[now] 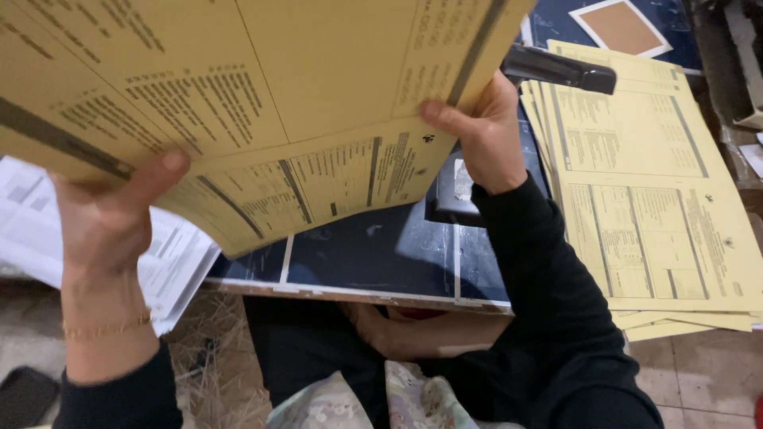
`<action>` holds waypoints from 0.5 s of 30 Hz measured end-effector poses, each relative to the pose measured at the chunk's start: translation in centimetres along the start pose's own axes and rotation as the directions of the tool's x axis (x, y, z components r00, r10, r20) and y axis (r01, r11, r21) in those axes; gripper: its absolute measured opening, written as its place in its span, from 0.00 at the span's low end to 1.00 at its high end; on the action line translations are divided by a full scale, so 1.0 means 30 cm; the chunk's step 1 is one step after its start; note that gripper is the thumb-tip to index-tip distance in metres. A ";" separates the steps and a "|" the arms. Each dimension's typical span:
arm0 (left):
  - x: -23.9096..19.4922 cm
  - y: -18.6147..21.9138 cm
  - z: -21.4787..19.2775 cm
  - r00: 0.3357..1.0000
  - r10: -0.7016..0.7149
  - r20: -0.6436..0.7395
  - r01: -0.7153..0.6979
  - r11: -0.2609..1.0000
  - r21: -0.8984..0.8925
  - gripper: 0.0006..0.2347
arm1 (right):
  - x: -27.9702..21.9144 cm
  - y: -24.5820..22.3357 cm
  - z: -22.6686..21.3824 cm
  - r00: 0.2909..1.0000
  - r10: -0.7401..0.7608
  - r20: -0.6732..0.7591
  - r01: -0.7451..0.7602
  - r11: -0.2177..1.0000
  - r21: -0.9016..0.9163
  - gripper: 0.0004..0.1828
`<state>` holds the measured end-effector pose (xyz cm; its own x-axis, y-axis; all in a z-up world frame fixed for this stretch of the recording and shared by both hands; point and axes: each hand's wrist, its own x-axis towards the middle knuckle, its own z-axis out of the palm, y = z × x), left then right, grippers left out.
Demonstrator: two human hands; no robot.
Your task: The person sits on the floor and uses a manual hole punch to punch holes in yellow documents. They repeatedly pick up sheets from a stack, align them under the punch, press the handle, and place the punched sheets into a separate pile.
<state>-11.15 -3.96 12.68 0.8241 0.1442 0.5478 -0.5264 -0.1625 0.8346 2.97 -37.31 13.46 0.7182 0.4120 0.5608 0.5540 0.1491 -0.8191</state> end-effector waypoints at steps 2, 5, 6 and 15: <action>-0.010 -0.035 -0.036 1.000 -0.008 0.003 0.008 1.000 0.018 0.20 | 0.007 0.003 0.001 0.999 0.017 -0.031 -0.015 0.999 0.043 0.16; -0.044 -0.056 -0.078 0.821 0.420 0.386 -0.472 0.119 0.874 0.20 | 0.026 -0.003 -0.001 0.995 -0.094 -0.045 0.094 0.996 -0.006 0.12; -0.020 0.018 -0.011 0.921 0.380 0.083 -0.337 0.673 0.658 0.19 | 0.028 -0.005 0.000 0.992 -0.118 -0.053 0.121 0.992 0.042 0.15; -0.039 -0.087 0.032 0.997 -0.041 -0.070 0.048 0.993 0.104 0.19 | -0.077 0.166 0.020 0.996 0.078 -0.040 -0.074 0.994 0.085 0.23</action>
<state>-10.55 -4.63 9.79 0.8282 0.2190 0.5159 -0.4615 -0.2559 0.8495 3.81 -36.96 8.02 0.7754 0.3858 0.5000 0.4614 0.1945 -0.8656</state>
